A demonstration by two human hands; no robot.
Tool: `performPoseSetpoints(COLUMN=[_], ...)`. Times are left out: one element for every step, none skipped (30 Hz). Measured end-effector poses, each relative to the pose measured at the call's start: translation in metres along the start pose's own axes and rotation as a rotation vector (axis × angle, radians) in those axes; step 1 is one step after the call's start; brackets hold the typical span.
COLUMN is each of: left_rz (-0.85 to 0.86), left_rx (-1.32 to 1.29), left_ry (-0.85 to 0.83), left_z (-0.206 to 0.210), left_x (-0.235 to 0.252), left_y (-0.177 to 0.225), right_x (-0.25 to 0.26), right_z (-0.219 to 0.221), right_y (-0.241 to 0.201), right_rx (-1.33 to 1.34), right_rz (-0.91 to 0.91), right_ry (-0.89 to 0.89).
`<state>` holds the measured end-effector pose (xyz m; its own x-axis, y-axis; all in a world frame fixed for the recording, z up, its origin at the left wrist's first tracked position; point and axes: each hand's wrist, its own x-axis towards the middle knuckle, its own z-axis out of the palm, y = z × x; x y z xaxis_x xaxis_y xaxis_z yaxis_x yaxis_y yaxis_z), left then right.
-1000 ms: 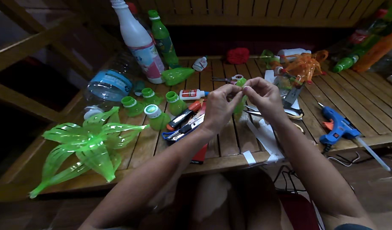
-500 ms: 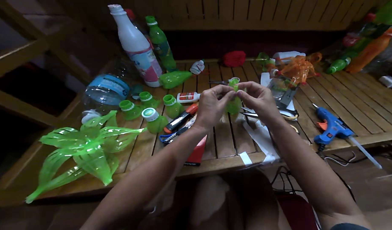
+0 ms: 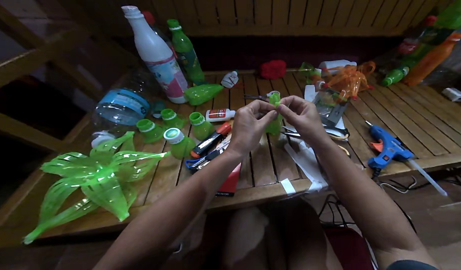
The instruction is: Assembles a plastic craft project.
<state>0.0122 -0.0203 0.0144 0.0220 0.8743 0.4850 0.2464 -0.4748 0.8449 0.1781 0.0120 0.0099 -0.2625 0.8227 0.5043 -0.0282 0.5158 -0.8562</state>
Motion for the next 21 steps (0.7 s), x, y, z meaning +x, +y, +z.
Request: performPoseSetpoints(left_rz=[-0.002,-0.002,-0.001,0.003,0.01,0.018,0.021,0.022,0.024,0.028,0.032,0.038,0.042,0.044,0.049,0.049,0.044,0.041,0.037,0.036,0.033], left_rx=[0.005,0.01,0.017,0.018,0.013,0.004,-0.003,-0.004,0.001,0.026,0.062,0.093,0.117,0.132,0.142,0.151,0.164,0.172,0.174,0.173,0.173], left_ry=[-0.006,-0.01,-0.012,-0.013,-0.012,-0.008,-0.004,0.0,-0.001,-0.007,-0.023,-0.035,-0.046,-0.057,-0.068,-0.082,-0.092,-0.104,-0.112,-0.115,-0.118], left_z=[0.001,0.001,0.0,0.0,-0.001,-0.001,-0.001,-0.002,-0.002,-0.003,-0.004,-0.005,-0.006,-0.007,-0.008,-0.008,-0.01,-0.012,-0.014,-0.015,-0.017], left_x=[0.0,-0.001,-0.001,0.0,0.0,0.0,0.001,0.001,0.0,-0.001,-0.002,-0.003,-0.004,-0.004,-0.004,-0.004,-0.003,-0.002,-0.001,0.0,0.002], left_y=[0.001,0.001,0.001,0.0,-0.001,-0.002,-0.003,-0.003,-0.003,-0.002,0.0,0.002,0.004,0.005,0.005,0.005,0.004,0.003,0.001,-0.001,-0.004], right_x=[0.0,0.0,0.0,0.0,-0.001,-0.001,-0.002,-0.003,-0.003,-0.003,-0.003,-0.003,-0.002,-0.002,-0.001,-0.001,0.0,0.001,0.002,0.002,0.002], right_z=[0.0,0.001,0.001,0.001,0.0,-0.001,-0.002,-0.003,-0.004,-0.004,-0.004,-0.005,-0.005,-0.005,-0.005,-0.005,-0.004,-0.004,-0.003,-0.003,-0.002], right_y=[0.002,0.004,0.005,0.005,0.004,0.003,0.001,-0.001,-0.002,-0.003,-0.003,-0.002,-0.001,0.0,0.001,0.002,0.004,0.006,0.008,0.009,0.009], right_rx=[-0.027,-0.043,-0.048,-0.049,-0.048,-0.041,-0.033,-0.027,-0.021,-0.016,-0.012,-0.01,-0.005,0.006,0.021,0.036,0.046,0.048,0.048,0.046,0.04], right_rz=[-0.03,-0.046,-0.048,-0.044,-0.033,-0.013,0.013,0.041,0.061,0.069,0.067,0.056,0.041,0.027,0.015,0.003,-0.012,-0.03,-0.041,-0.052,-0.064], right_ry=[-0.003,-0.002,-0.003,-0.003,-0.009,-0.018,-0.028,-0.039,-0.047,-0.051,-0.054,-0.057,-0.055,-0.048,-0.041,-0.04,-0.039,-0.039,-0.043,-0.05,-0.06])
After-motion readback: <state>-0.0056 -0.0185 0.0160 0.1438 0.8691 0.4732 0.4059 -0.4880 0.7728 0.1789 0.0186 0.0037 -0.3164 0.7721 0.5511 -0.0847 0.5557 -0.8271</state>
